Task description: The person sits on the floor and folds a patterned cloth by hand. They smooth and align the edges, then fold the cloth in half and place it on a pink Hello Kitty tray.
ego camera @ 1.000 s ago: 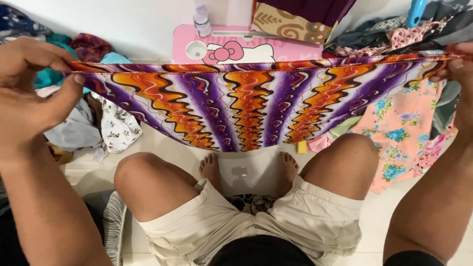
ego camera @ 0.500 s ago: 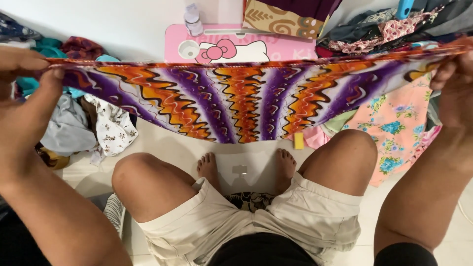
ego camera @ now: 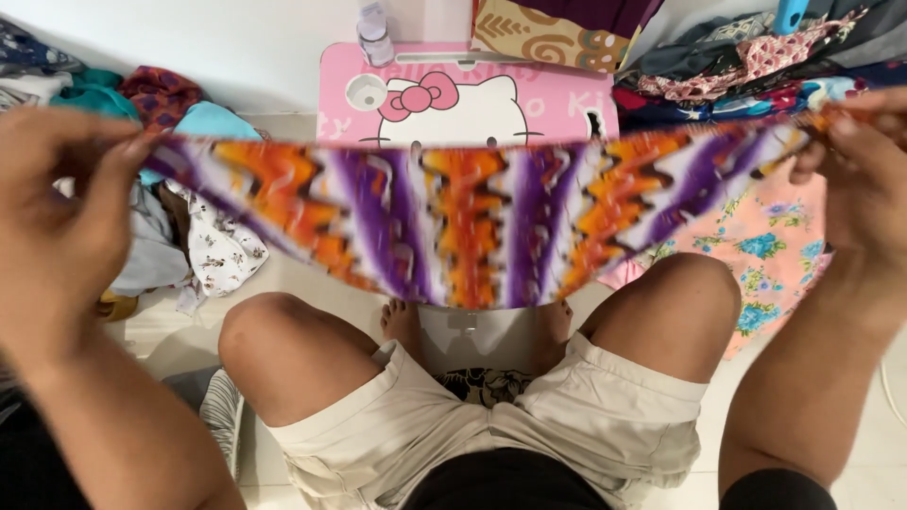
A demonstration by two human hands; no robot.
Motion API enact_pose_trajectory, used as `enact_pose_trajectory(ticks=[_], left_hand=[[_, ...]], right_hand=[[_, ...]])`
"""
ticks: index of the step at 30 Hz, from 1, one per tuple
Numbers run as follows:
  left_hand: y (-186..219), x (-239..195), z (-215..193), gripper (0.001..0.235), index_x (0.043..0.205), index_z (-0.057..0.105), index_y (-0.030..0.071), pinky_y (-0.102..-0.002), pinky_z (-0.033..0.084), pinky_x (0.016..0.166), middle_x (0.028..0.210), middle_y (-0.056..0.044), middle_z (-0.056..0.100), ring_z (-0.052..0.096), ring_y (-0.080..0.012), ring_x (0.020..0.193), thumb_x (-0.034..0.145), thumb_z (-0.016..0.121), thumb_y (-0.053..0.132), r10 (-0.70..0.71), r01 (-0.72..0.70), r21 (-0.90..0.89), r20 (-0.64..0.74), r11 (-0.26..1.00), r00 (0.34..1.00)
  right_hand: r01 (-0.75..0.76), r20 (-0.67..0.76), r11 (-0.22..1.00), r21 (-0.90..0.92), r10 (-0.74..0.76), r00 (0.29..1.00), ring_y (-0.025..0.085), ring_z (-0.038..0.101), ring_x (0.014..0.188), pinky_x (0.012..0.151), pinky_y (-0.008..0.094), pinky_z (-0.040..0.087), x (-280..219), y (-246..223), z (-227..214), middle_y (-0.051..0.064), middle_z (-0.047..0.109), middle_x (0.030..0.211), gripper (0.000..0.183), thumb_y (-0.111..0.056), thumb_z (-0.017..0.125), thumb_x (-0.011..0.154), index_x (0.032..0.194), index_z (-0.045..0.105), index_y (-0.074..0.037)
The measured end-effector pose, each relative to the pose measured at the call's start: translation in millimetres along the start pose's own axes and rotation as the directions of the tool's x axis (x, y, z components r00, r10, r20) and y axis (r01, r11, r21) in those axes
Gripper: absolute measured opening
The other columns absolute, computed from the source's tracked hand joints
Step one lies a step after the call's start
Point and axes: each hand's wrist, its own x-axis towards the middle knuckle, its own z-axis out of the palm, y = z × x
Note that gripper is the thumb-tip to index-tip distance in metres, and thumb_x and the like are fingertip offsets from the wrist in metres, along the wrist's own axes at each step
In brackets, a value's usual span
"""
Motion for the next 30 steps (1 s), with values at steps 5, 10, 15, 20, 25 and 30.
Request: enact_pose_trajectory(ticks=[5, 10, 15, 20, 25, 30], left_hand=[[-25, 24, 32, 0.009, 0.123, 0.075, -0.011, -0.036, 0.038, 0.063, 0.123, -0.027, 0.057, 0.053, -0.0286, 0.094, 0.121, 0.082, -0.016, 0.132, -0.115, 0.279, -0.043, 0.953, 0.990], [0, 28, 53, 0.005, 0.119, 0.067, -0.008, -0.029, 0.040, 0.052, 0.130, -0.024, 0.057, 0.065, -0.0287, 0.080, 0.119, 0.069, -0.013, -0.105, 0.102, -0.032, -0.130, 0.994, 0.986], [8, 24, 63, 0.008, 0.122, 0.057, -0.013, -0.030, 0.059, 0.061, 0.141, -0.029, 0.063, 0.071, -0.0298, 0.072, 0.119, 0.059, -0.006, -0.255, 0.205, -0.355, -0.100, 0.912, 0.962], [7, 10, 65, 0.001, 0.123, 0.057, -0.009, -0.034, 0.071, 0.088, 0.105, -0.024, 0.069, 0.075, -0.0276, 0.092, 0.122, 0.058, -0.010, -0.289, 0.211, -0.501, -0.081, 0.839, 0.954], [5, -20, 60, 0.018, 0.130, 0.059, -0.012, -0.038, 0.068, 0.100, 0.109, -0.025, 0.067, 0.073, -0.0305, 0.100, 0.114, 0.061, -0.020, -0.242, 0.182, -0.467, -0.072, 0.865, 0.968], [12, -30, 53, 0.013, 0.123, 0.062, -0.018, -0.037, 0.064, 0.097, 0.108, -0.026, 0.066, 0.073, -0.0322, 0.100, 0.113, 0.061, -0.026, -0.273, 0.205, -0.432, -0.102, 0.878, 0.956]], right_hand=[[-0.087, -0.173, 0.996, -0.022, 0.082, 0.982, 0.011, 0.060, 0.063, 0.056, 0.020, 0.053, -11, -94, 171, 0.007, 0.075, 0.115, 0.010, -0.004, 0.067, 0.110, 0.114, 0.065, -0.012], [-0.035, -0.278, 0.989, -0.145, -0.007, 0.960, 0.006, 0.047, 0.060, 0.055, 0.021, 0.042, -11, -83, 180, 0.003, 0.064, 0.095, 0.010, 0.001, 0.070, 0.111, 0.115, 0.072, -0.008], [-0.058, -0.301, 0.995, -0.080, 0.031, 0.953, 0.010, 0.039, 0.054, 0.049, 0.026, 0.032, -16, -87, 192, 0.002, 0.052, 0.077, 0.007, -0.002, 0.069, 0.113, 0.113, 0.072, -0.008], [-0.181, -0.281, 0.975, -0.128, 0.139, 0.950, 0.012, 0.056, 0.053, 0.049, 0.023, 0.049, -33, -96, 201, 0.004, 0.060, 0.072, 0.009, -0.001, 0.068, 0.114, 0.114, 0.072, -0.010], [-0.221, -0.264, 0.975, 0.034, 0.222, 0.939, 0.019, 0.071, 0.069, 0.066, 0.032, 0.070, -63, -108, 201, 0.011, 0.067, 0.083, 0.009, -0.002, 0.063, 0.114, 0.113, 0.064, -0.011], [-0.272, -0.191, 0.952, 0.137, 0.295, 0.936, 0.028, 0.079, 0.089, 0.072, 0.037, 0.069, -79, -110, 184, 0.019, 0.071, 0.101, 0.006, -0.008, 0.050, 0.123, 0.122, 0.049, -0.014]])
